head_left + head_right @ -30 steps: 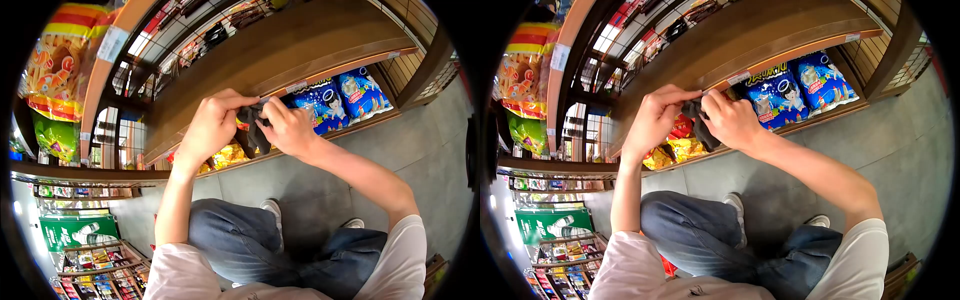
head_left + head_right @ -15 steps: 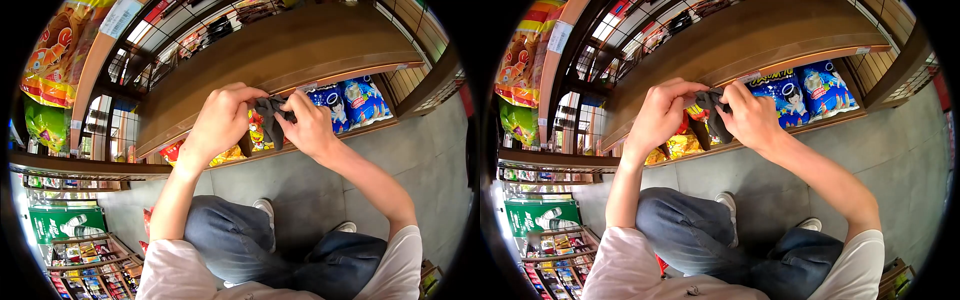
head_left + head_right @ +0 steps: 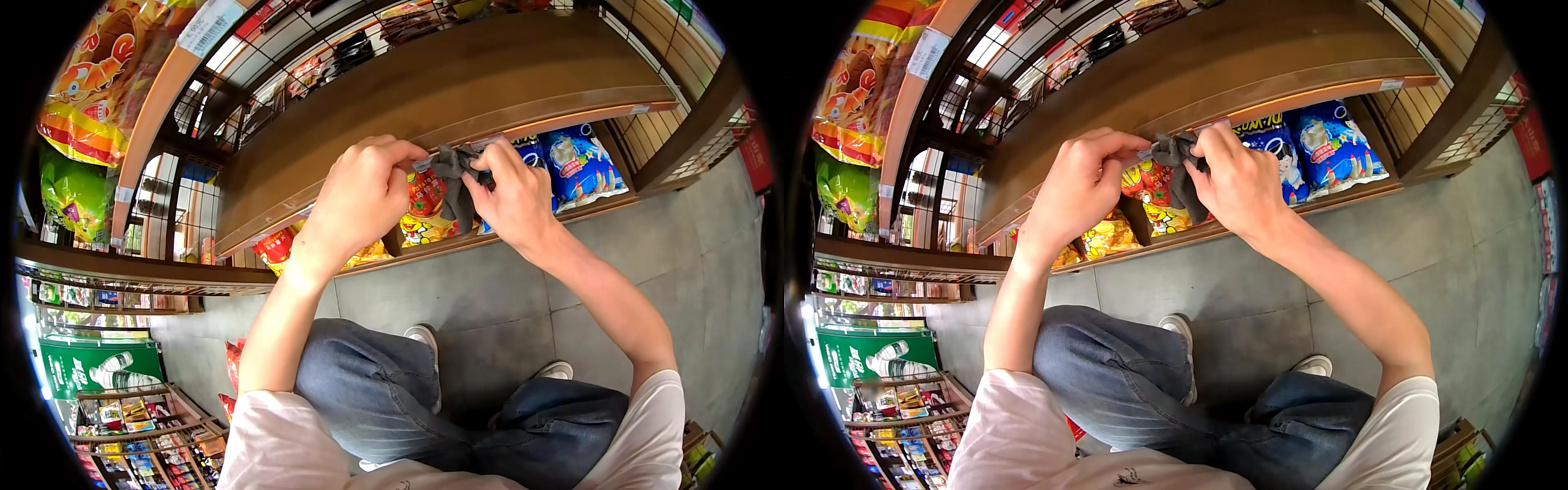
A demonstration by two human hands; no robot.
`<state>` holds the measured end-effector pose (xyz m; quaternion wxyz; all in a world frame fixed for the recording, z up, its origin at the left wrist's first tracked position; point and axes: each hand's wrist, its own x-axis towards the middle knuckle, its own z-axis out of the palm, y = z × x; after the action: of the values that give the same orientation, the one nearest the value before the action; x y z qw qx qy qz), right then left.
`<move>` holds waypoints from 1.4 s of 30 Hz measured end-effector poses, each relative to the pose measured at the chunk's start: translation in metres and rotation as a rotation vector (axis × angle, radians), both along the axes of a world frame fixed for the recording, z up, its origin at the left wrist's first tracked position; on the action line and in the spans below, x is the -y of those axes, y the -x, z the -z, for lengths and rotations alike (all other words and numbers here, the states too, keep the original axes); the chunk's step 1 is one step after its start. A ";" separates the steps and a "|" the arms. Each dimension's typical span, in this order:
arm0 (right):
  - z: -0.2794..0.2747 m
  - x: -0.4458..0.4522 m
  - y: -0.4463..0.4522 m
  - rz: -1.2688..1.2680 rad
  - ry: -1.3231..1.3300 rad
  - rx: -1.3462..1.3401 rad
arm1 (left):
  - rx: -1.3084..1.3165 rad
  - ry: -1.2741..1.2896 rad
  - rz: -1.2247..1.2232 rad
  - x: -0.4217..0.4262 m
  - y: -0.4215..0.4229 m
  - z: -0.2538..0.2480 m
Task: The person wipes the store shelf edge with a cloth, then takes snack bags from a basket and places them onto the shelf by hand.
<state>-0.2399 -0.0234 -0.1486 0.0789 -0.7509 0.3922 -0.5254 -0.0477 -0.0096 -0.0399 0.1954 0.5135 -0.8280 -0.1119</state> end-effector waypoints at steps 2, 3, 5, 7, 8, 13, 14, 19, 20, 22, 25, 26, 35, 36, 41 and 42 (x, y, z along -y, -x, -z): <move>-0.001 0.000 0.001 0.008 0.018 0.009 | -0.010 0.010 -0.026 -0.001 0.004 0.003; 0.000 0.000 0.000 0.007 0.013 0.011 | -0.018 0.019 -0.053 -0.002 0.006 0.005; 0.002 -0.001 0.000 0.008 0.010 0.014 | 0.051 0.103 -0.053 -0.002 0.009 0.010; 0.004 0.000 0.001 0.006 0.008 -0.008 | 0.118 0.191 -0.052 -0.002 0.016 0.011; 0.006 0.001 0.001 0.009 0.011 -0.008 | 0.079 0.224 -0.014 -0.003 0.022 0.011; 0.012 0.004 0.003 -0.016 0.073 0.070 | 0.053 0.197 0.170 -0.003 0.038 0.009; 0.012 0.004 0.003 -0.014 0.071 0.070 | 0.094 0.194 0.157 -0.003 0.038 0.013; 0.014 0.006 0.004 0.005 0.048 0.111 | 0.091 0.204 0.132 0.000 0.042 0.015; 0.014 0.006 0.005 0.006 0.048 0.113 | 0.069 0.206 0.129 0.000 0.043 0.016; 0.014 0.006 0.009 0.025 0.034 0.100 | 0.089 0.207 0.131 0.002 0.040 0.016; 0.015 0.010 0.014 0.031 0.061 0.113 | 0.096 0.201 0.127 0.003 0.039 0.015; 0.015 0.010 0.016 0.031 0.060 0.112 | 0.085 0.193 0.124 0.002 0.040 0.015; 0.012 0.009 0.029 0.070 -0.021 0.138 | 0.041 0.137 0.101 0.003 0.041 0.015; 0.014 0.010 0.030 0.069 -0.004 0.142 | 0.040 0.138 0.100 0.003 0.041 0.016; 0.018 0.013 0.036 0.070 0.065 0.144 | 0.031 0.128 0.079 0.003 0.041 0.018; 0.019 0.014 0.038 0.071 0.086 0.157 | 0.031 0.129 0.079 0.003 0.041 0.018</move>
<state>-0.2782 -0.0374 -0.1675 0.0583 -0.6958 0.3882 -0.6014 -0.0882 -0.0130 -0.0580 0.2106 0.4685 -0.8560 -0.0579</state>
